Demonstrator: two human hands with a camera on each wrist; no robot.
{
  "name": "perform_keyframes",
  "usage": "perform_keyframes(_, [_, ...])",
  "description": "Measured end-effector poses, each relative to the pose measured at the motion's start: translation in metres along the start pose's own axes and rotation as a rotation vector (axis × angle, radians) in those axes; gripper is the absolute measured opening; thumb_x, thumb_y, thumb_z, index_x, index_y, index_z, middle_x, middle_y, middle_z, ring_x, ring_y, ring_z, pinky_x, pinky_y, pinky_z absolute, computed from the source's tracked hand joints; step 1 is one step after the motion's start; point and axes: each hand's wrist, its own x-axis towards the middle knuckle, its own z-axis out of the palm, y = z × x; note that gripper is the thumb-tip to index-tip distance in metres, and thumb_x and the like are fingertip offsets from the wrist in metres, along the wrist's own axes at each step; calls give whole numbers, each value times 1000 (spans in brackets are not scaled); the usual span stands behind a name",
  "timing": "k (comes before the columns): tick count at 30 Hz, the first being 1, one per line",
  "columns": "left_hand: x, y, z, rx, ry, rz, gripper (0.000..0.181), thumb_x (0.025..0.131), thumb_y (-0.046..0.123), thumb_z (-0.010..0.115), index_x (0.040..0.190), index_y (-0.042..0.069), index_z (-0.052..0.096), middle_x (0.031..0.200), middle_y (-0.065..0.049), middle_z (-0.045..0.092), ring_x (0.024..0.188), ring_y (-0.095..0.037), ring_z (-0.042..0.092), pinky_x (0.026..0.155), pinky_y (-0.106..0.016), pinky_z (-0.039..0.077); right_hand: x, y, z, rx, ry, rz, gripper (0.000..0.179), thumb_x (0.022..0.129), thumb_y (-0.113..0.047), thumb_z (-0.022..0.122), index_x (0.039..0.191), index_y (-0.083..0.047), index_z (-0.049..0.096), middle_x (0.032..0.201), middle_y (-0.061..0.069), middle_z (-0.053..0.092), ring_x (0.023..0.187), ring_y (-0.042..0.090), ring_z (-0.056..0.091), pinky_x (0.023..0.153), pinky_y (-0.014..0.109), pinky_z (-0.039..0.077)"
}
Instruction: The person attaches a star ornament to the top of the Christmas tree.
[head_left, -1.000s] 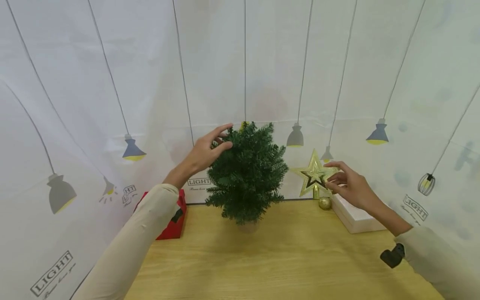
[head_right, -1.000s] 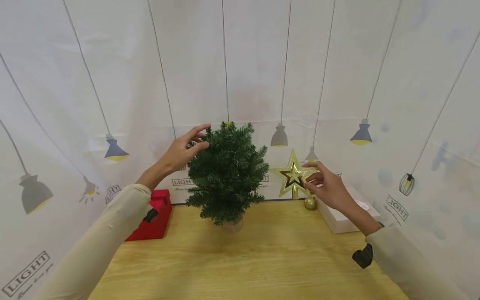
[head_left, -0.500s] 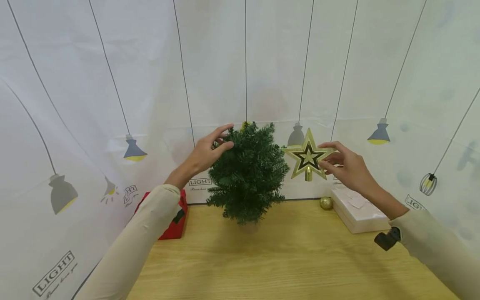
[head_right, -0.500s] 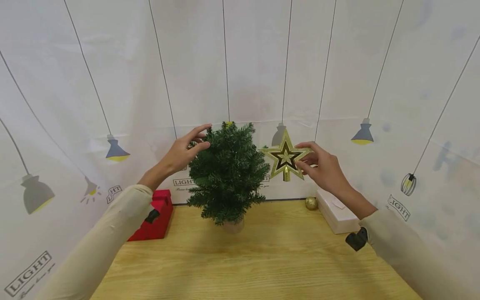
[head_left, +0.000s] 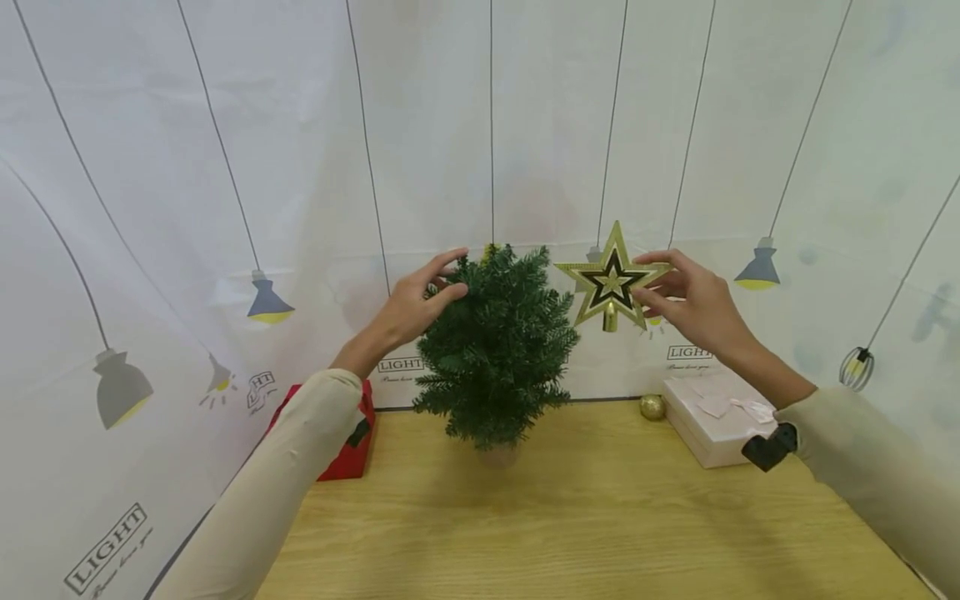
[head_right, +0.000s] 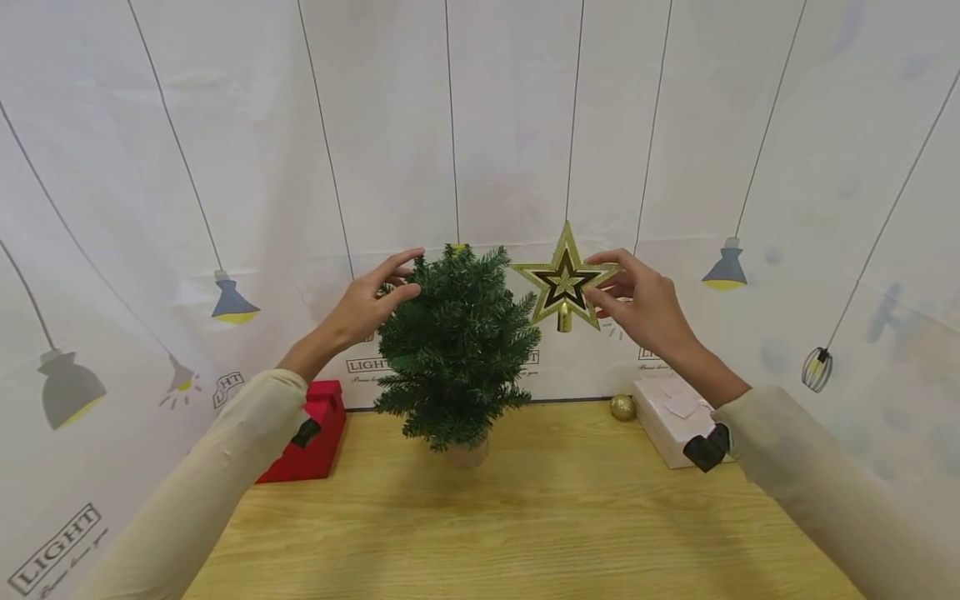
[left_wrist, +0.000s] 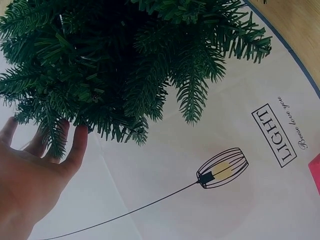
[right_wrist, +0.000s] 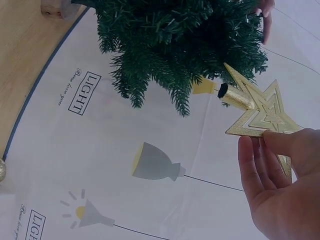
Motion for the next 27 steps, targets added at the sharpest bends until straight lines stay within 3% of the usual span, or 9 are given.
perform_keyframes(7, [1, 2, 0, -9, -4, -6, 59, 107, 47, 52, 163, 39, 33, 152, -14, 51, 125, -28, 56, 94, -58, 50, 12, -10, -4, 56, 23, 39, 43, 99, -11, 72, 141, -11, 61, 106, 21, 76, 74, 5, 74, 67, 17, 57])
perform_keyframes(17, [1, 1, -1, -18, 1, -9, 60, 107, 46, 53, 163, 37, 34, 151, -14, 51, 124, -29, 56, 94, -58, 50, 34, -29, -8, 104, 45, 10, 42, 100, -12, 71, 141, -12, 62, 109, 22, 75, 77, 2, 74, 69, 18, 59])
perform_keyframes(27, [0, 0, 0, -8, 2, -10, 60, 107, 48, 53, 162, 39, 34, 151, -14, 51, 125, -28, 56, 95, -58, 50, 54, -46, 1, 195, 50, -14, 38, 102, -8, 67, 140, -9, 63, 109, 24, 73, 84, 8, 75, 74, 25, 61])
